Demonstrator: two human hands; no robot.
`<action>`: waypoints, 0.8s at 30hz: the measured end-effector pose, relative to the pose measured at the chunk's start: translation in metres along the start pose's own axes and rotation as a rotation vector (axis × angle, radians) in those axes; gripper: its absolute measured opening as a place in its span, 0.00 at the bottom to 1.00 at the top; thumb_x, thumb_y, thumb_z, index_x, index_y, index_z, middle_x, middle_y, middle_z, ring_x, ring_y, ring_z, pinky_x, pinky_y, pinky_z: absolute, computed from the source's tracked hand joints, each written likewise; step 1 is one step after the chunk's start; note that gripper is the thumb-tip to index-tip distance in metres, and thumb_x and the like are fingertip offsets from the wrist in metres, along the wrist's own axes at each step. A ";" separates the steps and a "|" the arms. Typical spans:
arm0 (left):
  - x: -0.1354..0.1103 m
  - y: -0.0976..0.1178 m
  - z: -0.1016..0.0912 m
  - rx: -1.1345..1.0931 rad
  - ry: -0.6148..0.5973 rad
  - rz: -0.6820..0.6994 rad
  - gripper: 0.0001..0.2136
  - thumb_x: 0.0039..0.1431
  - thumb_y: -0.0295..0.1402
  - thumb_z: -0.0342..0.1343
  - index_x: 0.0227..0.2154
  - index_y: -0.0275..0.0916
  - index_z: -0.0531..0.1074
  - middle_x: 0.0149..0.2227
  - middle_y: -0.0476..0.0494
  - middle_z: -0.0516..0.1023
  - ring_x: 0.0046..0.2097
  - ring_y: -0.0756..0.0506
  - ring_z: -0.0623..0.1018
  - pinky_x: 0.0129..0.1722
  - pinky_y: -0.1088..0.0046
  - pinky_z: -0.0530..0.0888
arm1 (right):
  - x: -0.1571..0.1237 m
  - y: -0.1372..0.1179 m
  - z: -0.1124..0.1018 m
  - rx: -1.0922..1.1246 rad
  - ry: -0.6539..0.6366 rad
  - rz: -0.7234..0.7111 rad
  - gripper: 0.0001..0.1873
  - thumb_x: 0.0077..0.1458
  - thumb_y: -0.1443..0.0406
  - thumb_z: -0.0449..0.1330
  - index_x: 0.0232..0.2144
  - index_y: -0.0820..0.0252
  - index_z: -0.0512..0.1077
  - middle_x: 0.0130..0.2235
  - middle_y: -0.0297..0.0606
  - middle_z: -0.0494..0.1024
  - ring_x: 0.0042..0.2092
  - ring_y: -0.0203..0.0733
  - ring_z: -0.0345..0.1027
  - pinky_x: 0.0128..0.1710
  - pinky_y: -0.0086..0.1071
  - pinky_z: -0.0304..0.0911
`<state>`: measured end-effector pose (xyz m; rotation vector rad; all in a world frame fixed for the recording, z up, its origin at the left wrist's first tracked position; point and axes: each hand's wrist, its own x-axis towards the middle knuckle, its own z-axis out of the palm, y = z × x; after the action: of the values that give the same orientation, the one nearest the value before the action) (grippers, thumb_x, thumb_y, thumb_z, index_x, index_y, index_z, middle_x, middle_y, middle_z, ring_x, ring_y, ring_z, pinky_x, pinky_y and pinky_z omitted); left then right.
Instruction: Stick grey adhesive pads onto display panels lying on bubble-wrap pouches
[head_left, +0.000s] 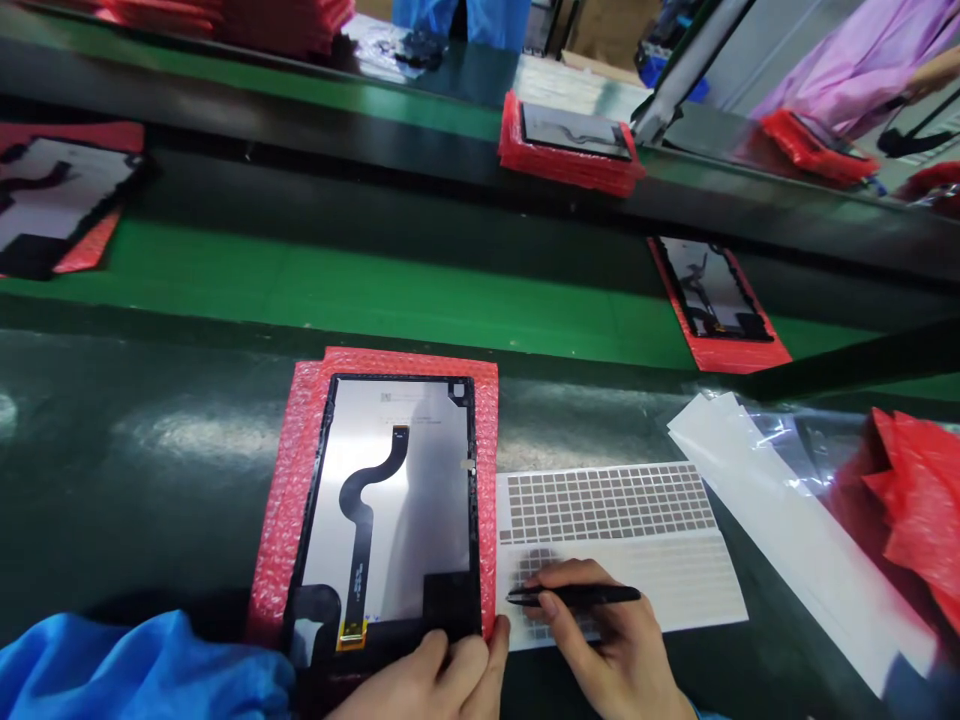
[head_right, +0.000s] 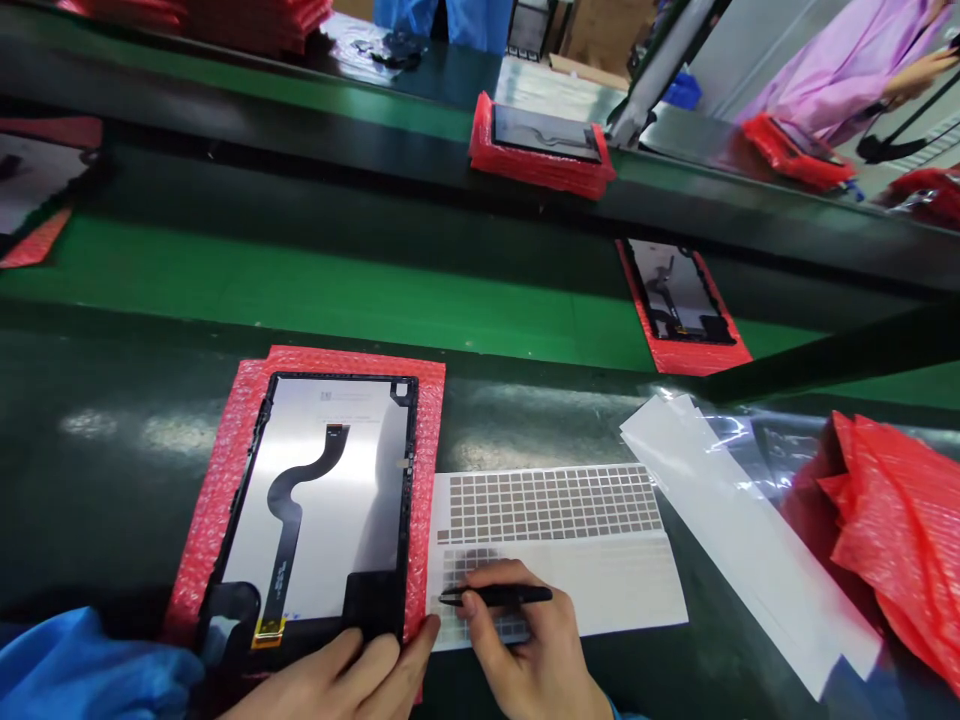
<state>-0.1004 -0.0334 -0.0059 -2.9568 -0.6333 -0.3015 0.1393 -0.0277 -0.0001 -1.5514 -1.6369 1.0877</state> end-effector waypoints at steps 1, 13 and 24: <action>0.000 0.000 0.001 0.002 -0.003 0.005 0.11 0.70 0.31 0.53 0.49 0.37 0.78 0.55 0.40 0.78 0.34 0.47 0.65 0.28 0.68 0.60 | 0.000 0.001 0.000 -0.002 -0.008 -0.008 0.05 0.63 0.64 0.66 0.43 0.52 0.79 0.37 0.38 0.85 0.35 0.45 0.83 0.34 0.31 0.81; -0.001 -0.001 -0.002 0.023 -0.033 0.044 0.12 0.71 0.33 0.53 0.51 0.37 0.78 0.56 0.38 0.78 0.35 0.46 0.66 0.29 0.66 0.58 | -0.004 0.004 -0.002 0.013 -0.042 0.034 0.06 0.65 0.65 0.65 0.44 0.51 0.77 0.38 0.39 0.84 0.35 0.45 0.83 0.37 0.33 0.82; 0.004 0.004 0.007 -0.018 0.057 -0.013 0.11 0.68 0.29 0.54 0.47 0.37 0.80 0.50 0.41 0.81 0.34 0.47 0.68 0.26 0.70 0.61 | 0.013 -0.018 -0.011 0.269 -0.035 0.231 0.09 0.64 0.58 0.67 0.37 0.57 0.80 0.35 0.41 0.84 0.32 0.47 0.84 0.34 0.35 0.82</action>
<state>-0.0941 -0.0349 -0.0124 -2.9509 -0.6464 -0.3927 0.1395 -0.0129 0.0195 -1.5731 -1.2913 1.4004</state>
